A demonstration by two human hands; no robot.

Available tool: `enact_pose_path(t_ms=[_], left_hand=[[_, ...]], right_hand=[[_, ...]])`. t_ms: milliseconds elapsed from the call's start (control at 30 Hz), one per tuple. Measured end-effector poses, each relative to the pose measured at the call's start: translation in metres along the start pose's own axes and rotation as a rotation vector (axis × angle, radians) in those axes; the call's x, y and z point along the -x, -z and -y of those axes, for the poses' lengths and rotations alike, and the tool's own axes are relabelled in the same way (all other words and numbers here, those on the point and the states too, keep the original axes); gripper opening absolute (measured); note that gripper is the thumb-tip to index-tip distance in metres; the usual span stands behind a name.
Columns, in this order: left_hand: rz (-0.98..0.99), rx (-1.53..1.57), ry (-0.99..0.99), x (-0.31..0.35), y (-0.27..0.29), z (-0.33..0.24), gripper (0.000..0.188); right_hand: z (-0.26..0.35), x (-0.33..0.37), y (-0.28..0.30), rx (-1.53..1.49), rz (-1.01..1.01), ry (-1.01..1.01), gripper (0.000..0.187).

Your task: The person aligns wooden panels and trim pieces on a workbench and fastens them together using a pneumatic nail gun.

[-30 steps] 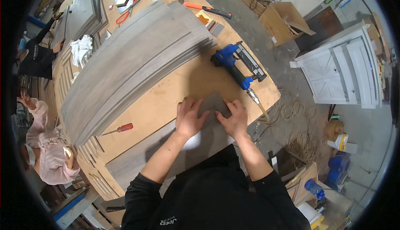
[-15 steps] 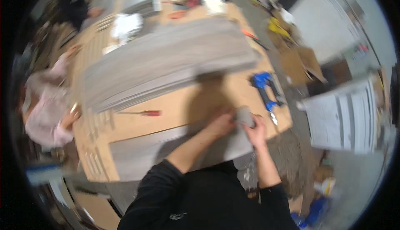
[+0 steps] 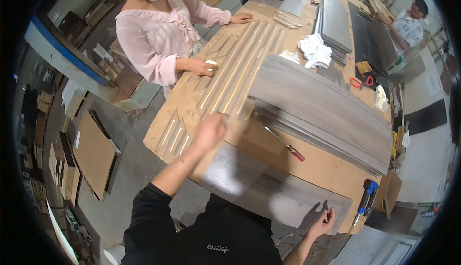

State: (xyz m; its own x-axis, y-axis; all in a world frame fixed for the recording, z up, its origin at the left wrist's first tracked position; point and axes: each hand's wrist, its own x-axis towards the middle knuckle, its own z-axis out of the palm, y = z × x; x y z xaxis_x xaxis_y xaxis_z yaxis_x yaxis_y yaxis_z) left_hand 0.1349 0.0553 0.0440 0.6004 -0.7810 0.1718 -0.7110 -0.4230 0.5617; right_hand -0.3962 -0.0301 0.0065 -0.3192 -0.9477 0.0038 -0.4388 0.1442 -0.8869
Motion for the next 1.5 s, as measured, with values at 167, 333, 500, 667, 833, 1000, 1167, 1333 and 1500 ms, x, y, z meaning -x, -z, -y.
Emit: enact_pose_path(t_ms=[167, 333, 500, 667, 833, 1000, 1167, 1333, 1500], left_hand=[[0.208, -0.329, 0.313, -0.026, 0.039, 0.085, 0.066], [0.303, -0.262, 0.314, -0.055, 0.030, 0.104, 0.069], [0.357, 0.151, 0.508, -0.052, 0.045, 0.101, 0.041], [0.506, 1.045, 0.533, 0.049, 0.085, 0.056, 0.029], [0.561, 1.070, 0.775, 0.151, 0.086, 0.011, 0.046], [0.596, 0.973, 0.489, 0.182, 0.070, -0.017, 0.058], [0.236, 0.368, -0.356, 0.141, 0.075, -0.081, 0.052], [0.039, -0.331, -0.872, 0.062, 0.081, -0.146, 0.064], [0.513, -0.235, -1.098, 0.047, 0.050, -0.178, 0.072]], right_hand=[[0.063, 0.049, -0.070, 0.079, 0.260, 0.179, 0.035], [0.106, 0.087, -0.116, 0.040, 0.382, 0.298, 0.032], [0.140, 0.126, -0.167, -0.125, 0.582, 0.079, 0.035], [0.184, 0.171, -0.256, -0.379, 1.184, -0.006, 0.044], [0.220, 0.206, -0.324, -0.510, 1.414, -0.469, 0.043], [0.205, 0.199, -0.274, -0.579, 1.274, -0.475, 0.051], [0.166, 0.106, -0.144, -0.028, 0.898, 0.147, 0.054], [0.138, 0.045, 0.009, 0.394, 0.485, 0.850, 0.069], [0.106, 0.029, 0.088, 0.479, 0.553, 0.747, 0.070]])
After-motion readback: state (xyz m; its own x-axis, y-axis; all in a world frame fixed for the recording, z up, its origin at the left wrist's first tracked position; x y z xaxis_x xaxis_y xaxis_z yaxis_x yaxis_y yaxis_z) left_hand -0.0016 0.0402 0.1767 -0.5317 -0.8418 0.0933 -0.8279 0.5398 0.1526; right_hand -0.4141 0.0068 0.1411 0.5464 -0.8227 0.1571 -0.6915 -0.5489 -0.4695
